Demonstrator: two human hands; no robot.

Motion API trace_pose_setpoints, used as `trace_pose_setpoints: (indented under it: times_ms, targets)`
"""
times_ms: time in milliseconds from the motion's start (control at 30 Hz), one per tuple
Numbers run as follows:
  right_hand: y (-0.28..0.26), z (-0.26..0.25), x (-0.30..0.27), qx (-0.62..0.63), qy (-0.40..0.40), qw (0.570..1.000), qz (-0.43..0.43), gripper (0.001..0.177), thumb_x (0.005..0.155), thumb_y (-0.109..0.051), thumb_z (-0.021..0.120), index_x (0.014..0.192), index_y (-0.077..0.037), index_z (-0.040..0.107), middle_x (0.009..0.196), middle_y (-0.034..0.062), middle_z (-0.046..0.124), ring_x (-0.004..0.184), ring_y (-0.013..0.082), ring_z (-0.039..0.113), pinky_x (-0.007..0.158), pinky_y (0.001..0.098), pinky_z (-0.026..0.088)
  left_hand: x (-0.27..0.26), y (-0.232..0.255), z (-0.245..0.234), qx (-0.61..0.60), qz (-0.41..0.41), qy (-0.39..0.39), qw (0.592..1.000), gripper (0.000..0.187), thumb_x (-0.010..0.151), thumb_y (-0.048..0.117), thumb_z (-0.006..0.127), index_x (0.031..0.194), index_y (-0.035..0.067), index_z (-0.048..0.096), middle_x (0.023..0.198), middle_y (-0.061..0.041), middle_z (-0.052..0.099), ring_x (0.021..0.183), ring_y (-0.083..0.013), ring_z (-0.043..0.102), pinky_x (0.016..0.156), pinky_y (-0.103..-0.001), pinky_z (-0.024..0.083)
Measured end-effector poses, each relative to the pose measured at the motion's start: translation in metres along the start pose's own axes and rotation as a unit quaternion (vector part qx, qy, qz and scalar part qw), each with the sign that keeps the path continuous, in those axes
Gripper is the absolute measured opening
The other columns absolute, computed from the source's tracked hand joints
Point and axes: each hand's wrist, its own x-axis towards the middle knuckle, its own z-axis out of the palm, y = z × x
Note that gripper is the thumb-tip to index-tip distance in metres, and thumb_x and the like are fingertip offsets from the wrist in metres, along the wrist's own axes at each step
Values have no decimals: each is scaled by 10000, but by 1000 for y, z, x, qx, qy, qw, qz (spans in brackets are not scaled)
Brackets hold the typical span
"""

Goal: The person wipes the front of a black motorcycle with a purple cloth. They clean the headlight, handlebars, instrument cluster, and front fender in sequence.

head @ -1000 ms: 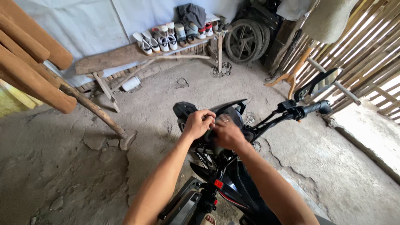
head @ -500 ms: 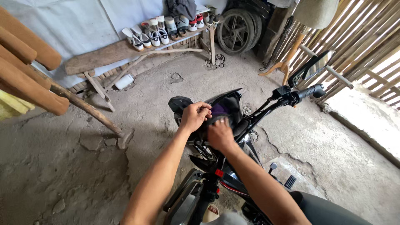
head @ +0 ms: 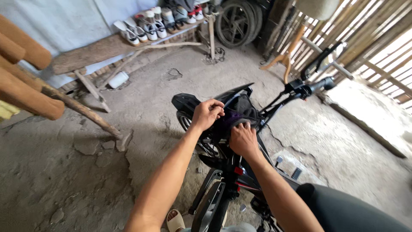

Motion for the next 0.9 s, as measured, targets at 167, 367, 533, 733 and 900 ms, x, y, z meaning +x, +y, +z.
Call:
trace_pose_setpoints:
  times_ms: [167,367,533,733,900]
  targets:
    - [18,-11,30,18,24,995,97,371,822,-150,663,1185,-73,661,1320,241,547,1249,478,515,959,591,478,2,-3,-1,-11,17,-30,999,173,955,76,616,1066,0,725,894,-84,779,790,-139,779,674,-260,625]
    - [33,30,47,183,84,979,16,542,732,-235,767,1217,-18,656,1259,292,530,1192,494,535,1015,533,478,0,0,-1,-6,13,-33,999,162,954,76,617,1045,-2,727,868,-78,778,780,-140,779,660,-259,615]
    - [15,-11,32,42,-108,987,114,675,757,-424,836,1260,-25,626,1379,240,515,1322,461,501,1055,509,495,1,8,1,13,-12,-27,999,166,951,79,627,1044,0,740,861,-82,780,764,-145,774,643,-263,612]
    - [-4,-9,67,26,112,993,-20,1311,425,-449,973,1497,94,449,1491,458,341,1353,683,335,1012,629,405,-1,1,-3,-24,9,-30,999,165,959,67,622,1066,-6,725,896,-86,780,799,-136,773,683,-263,618]
    - [-4,32,85,75,-1,993,95,728,869,-506,732,1451,-103,558,1532,240,481,1500,447,393,1253,599,265,-3,-3,-1,-21,21,-18,999,161,965,71,617,1061,-10,718,895,-89,780,809,-131,776,696,-259,621]
